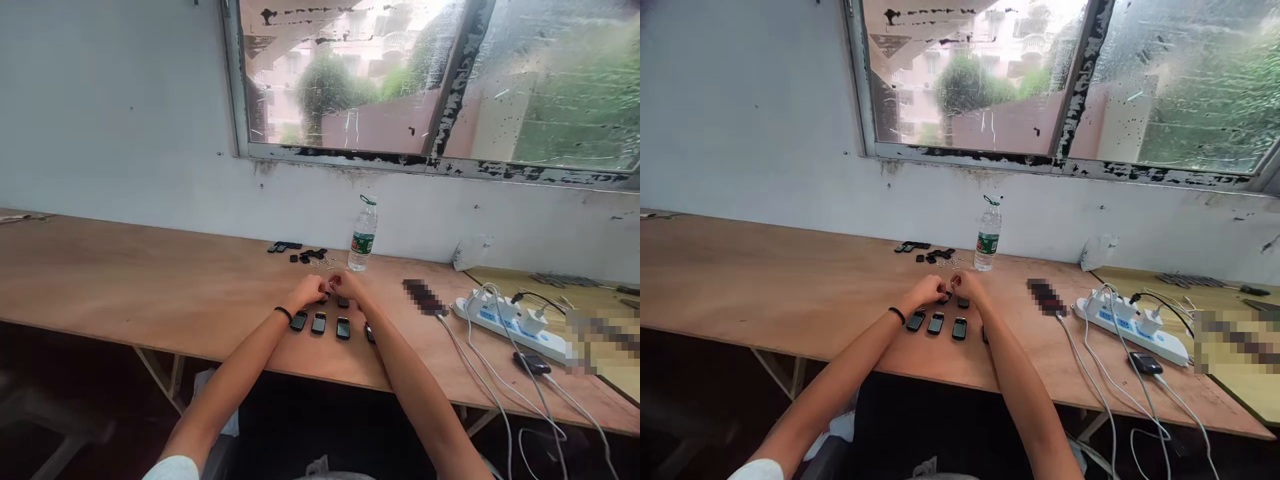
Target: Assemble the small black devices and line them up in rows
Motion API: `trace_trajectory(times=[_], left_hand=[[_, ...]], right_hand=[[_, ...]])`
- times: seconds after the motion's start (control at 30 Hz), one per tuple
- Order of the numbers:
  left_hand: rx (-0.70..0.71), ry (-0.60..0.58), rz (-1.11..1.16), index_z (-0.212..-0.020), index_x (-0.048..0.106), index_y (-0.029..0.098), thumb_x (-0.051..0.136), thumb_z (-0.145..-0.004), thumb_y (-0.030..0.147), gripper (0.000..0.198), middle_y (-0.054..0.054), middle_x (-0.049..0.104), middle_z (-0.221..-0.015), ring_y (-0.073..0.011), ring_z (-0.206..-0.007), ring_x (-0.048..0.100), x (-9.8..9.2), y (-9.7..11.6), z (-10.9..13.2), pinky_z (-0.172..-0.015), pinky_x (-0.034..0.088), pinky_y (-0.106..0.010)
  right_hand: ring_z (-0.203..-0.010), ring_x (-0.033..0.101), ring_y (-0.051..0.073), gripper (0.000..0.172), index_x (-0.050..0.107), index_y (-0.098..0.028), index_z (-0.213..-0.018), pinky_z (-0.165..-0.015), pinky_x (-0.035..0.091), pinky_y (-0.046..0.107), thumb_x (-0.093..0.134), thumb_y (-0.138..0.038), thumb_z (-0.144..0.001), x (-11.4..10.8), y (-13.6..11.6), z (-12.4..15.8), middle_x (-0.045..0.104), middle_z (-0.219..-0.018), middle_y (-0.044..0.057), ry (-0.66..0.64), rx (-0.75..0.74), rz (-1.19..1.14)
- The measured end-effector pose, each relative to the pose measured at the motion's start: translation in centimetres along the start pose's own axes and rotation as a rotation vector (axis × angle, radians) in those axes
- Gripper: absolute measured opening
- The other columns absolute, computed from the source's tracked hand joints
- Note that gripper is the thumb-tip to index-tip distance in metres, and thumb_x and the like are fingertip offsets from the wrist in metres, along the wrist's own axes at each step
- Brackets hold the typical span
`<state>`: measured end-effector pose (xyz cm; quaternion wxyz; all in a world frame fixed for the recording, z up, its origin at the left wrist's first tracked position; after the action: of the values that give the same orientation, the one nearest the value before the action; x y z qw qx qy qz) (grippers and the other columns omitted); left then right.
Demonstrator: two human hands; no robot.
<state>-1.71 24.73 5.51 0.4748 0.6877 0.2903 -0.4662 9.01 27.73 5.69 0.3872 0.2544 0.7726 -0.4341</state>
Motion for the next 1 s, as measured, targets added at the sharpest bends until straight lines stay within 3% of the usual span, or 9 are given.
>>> trace_trajectory(times=[0.23, 0.4, 0.53, 0.77, 1.0], left_hand=[[0.075, 0.020, 0.090, -0.101, 0.080, 0.018, 0.061, -0.088, 0.026, 0.025, -0.007, 0.078, -0.101, -0.0191, -0.085, 0.069, -0.3, -0.3, 1.3, -0.072, 0.049, -0.025], [0.084, -0.024, 0.080, -0.094, 0.080, 0.018, 0.073, -0.077, 0.030, 0.022, -0.004, 0.074, -0.080, -0.0182, -0.068, 0.064, -0.1, 0.0, 2.1, -0.060, 0.044, -0.026], [0.061, -0.012, 0.067, -0.092, 0.079, 0.017, 0.075, -0.073, 0.024, 0.021, -0.005, 0.074, -0.080, -0.0181, -0.068, 0.062, -0.2, -0.1, 2.0, -0.060, 0.043, -0.025], [0.018, 0.012, 0.053, -0.080, 0.078, 0.016, 0.075, -0.072, 0.022, 0.011, -0.003, 0.069, -0.069, -0.0168, -0.061, 0.060, -0.2, -0.8, 1.7, -0.057, 0.041, -0.025], [0.026, 0.031, 0.056, -0.079, 0.076, 0.017, 0.072, -0.075, 0.021, 0.007, -0.003, 0.069, -0.072, -0.0170, -0.065, 0.060, 0.1, -1.2, 1.5, -0.057, 0.040, -0.026]], right_hand=[[-0.076, 0.066, 0.018, 0.019, 0.073, -0.014, -0.087, -0.065, 0.044, 0.023, 0.060, -0.006, -0.076, -0.6, 1.6, -0.2, 0.075, -0.083, 0.005, 0.102, 0.009, -0.181], [-0.073, 0.065, 0.017, 0.019, 0.073, -0.014, -0.086, -0.064, 0.044, 0.024, 0.060, -0.006, -0.075, -0.9, 1.5, 0.0, 0.074, -0.081, 0.004, 0.151, -0.041, -0.219], [-0.074, 0.065, 0.017, 0.018, 0.073, -0.014, -0.088, -0.064, 0.044, 0.024, 0.062, -0.008, -0.076, -1.0, 1.4, 0.2, 0.074, -0.081, 0.005, 0.169, -0.050, -0.235], [-0.073, 0.065, 0.017, 0.015, 0.073, -0.013, -0.088, -0.063, 0.046, 0.023, 0.063, -0.012, -0.077, 0.2, 0.7, 0.1, 0.074, -0.081, 0.005, 0.065, -0.046, -0.318], [-0.066, 0.062, 0.016, 0.010, 0.077, -0.015, -0.084, -0.055, 0.040, 0.023, 0.068, -0.015, -0.080, 1.7, -0.2, 0.6, 0.074, -0.077, 0.005, -0.079, -0.032, -0.188]])
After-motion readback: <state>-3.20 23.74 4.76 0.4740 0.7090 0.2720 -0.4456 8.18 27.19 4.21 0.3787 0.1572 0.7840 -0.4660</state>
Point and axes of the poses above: each hand's wrist, its own z-axis away from the middle knuckle, its own x-axis out of the palm, y = z × x, the point moved 10 cm from there along -z, towards the middle knuckle
